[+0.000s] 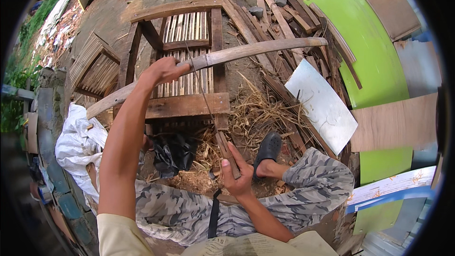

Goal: The person hammers nails into a wooden chair seat, then uses a saw to cut a curved wooden piece attached to the chair frame. The person works while sitting on the ground in an outdoor area with scattered wood pieces.

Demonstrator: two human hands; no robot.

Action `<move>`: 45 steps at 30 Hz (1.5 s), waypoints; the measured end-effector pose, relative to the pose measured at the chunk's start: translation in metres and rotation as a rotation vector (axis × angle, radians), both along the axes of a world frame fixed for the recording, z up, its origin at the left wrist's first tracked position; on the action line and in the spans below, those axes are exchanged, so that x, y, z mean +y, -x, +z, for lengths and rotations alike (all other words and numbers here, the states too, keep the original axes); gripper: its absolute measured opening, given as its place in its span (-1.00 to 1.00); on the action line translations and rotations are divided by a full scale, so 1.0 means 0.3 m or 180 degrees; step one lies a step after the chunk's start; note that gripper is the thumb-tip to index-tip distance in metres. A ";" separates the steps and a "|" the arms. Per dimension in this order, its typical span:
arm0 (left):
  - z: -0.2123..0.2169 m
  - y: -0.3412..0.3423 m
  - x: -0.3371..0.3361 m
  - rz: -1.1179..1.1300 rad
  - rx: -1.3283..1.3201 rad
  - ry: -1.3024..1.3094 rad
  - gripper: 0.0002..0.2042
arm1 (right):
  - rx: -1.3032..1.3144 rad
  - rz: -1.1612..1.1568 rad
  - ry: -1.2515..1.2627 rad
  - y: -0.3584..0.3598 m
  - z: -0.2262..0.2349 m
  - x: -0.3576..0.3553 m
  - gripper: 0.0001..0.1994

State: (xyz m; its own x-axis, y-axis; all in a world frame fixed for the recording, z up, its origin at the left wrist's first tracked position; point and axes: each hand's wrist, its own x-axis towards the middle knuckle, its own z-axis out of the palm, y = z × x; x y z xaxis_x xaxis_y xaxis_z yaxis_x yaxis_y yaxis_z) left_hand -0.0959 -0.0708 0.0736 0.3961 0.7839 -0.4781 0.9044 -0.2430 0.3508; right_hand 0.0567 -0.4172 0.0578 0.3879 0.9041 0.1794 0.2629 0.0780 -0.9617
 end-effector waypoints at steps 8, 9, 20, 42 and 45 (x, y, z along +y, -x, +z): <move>0.015 -0.003 0.007 -0.0026 -0.0045 0.0102 -0.19 | 0.0403 0.0008 0.0266 0.030 -0.035 0.158 -0.54; 0.011 -0.003 0.011 -0.0010 -0.0122 0.0170 -0.18 | 0.0379 0.0002 0.0262 0.027 -0.039 0.140 -0.54; 0.044 -0.004 -0.011 -0.0150 -0.0085 0.0070 -0.26 | 0.0266 0.0083 0.0392 0.033 -0.035 0.274 -0.54; 0.016 -0.011 0.008 -0.0009 0.0058 0.0017 -0.28 | -0.0070 0.0086 -0.0129 0.021 0.020 0.008 -0.54; 0.011 -0.002 0.002 0.0074 0.0077 0.0088 -0.27 | -0.0048 0.0082 0.0016 0.035 0.033 0.055 -0.53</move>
